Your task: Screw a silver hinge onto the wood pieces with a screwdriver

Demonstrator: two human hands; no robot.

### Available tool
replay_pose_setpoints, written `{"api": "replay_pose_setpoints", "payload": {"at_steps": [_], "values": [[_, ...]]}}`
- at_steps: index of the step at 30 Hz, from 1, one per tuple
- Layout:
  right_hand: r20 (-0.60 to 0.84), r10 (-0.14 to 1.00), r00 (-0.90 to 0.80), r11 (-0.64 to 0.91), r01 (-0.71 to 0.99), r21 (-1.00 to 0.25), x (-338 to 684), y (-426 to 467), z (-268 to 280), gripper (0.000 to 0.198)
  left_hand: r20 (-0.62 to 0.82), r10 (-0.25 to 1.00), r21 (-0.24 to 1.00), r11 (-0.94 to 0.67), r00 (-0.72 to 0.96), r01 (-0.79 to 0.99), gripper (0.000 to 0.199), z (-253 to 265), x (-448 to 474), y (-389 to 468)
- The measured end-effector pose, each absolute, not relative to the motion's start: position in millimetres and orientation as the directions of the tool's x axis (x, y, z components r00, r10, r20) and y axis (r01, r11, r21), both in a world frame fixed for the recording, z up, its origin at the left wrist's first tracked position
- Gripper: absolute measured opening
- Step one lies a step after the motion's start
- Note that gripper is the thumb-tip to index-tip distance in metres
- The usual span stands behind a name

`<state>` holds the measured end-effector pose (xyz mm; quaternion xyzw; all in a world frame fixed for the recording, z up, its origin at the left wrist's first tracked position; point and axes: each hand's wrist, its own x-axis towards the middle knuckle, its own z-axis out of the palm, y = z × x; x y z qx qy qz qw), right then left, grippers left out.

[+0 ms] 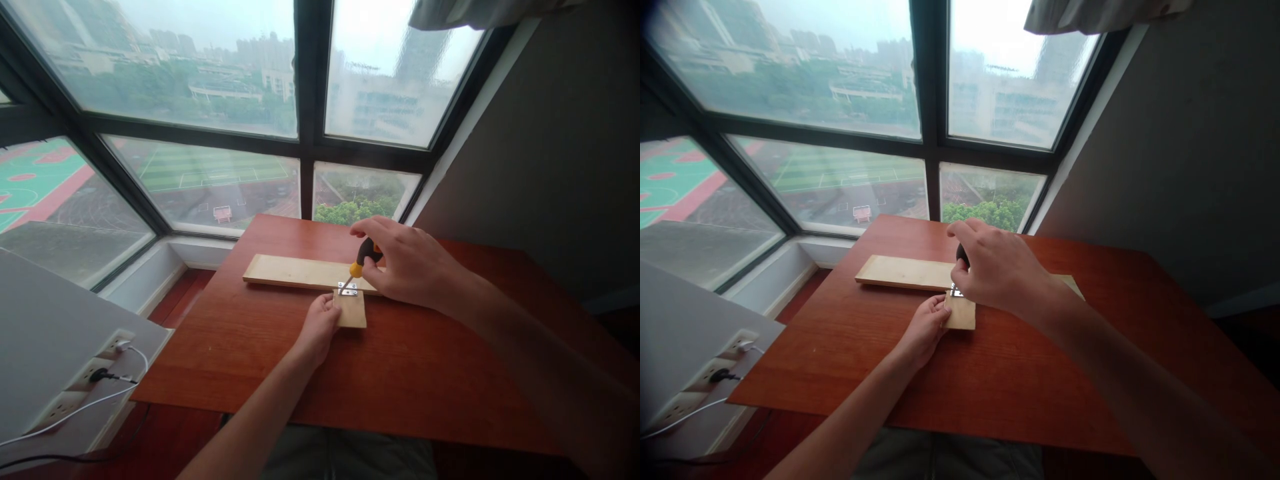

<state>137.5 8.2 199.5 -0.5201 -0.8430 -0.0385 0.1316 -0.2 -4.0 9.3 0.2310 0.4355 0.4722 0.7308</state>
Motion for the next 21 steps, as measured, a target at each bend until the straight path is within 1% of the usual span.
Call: {"api": "replay_pose_setpoints", "payload": {"at_steps": [1,5,10,16,19,21], "values": [[0.259,0.866,-0.427,0.458,0.886,-0.069,137.5,7.2,200.0,0.039,-0.418,0.891,0.750,0.447,0.175,-0.487,0.032,9.6,-0.3,-4.1],[0.264,0.886,-0.380,0.408,0.911,-0.058,136.8,7.1,201.4,0.029,-0.405,0.897,0.759,0.439,0.180,-0.481,0.031,9.0,-0.7,-3.8],[0.248,0.896,-0.368,0.397,0.914,-0.079,136.5,12.1,201.0,0.027,-0.384,0.905,0.769,0.424,0.185,-0.478,0.034,4.6,-1.1,-2.7],[0.279,0.882,-0.380,0.414,0.907,-0.071,139.0,11.9,197.6,0.026,-0.381,0.905,0.776,0.423,0.187,-0.468,0.033,3.0,-1.1,-2.2],[0.279,0.870,-0.407,0.442,0.894,-0.076,139.2,9.7,197.2,0.032,-0.379,0.905,0.770,0.424,0.192,-0.476,0.034,4.9,-1.3,-2.9],[0.282,0.868,-0.409,0.445,0.892,-0.076,138.6,8.9,197.6,0.033,-0.376,0.906,0.769,0.422,0.194,-0.481,0.035,6.1,-1.5,-3.3]]}}
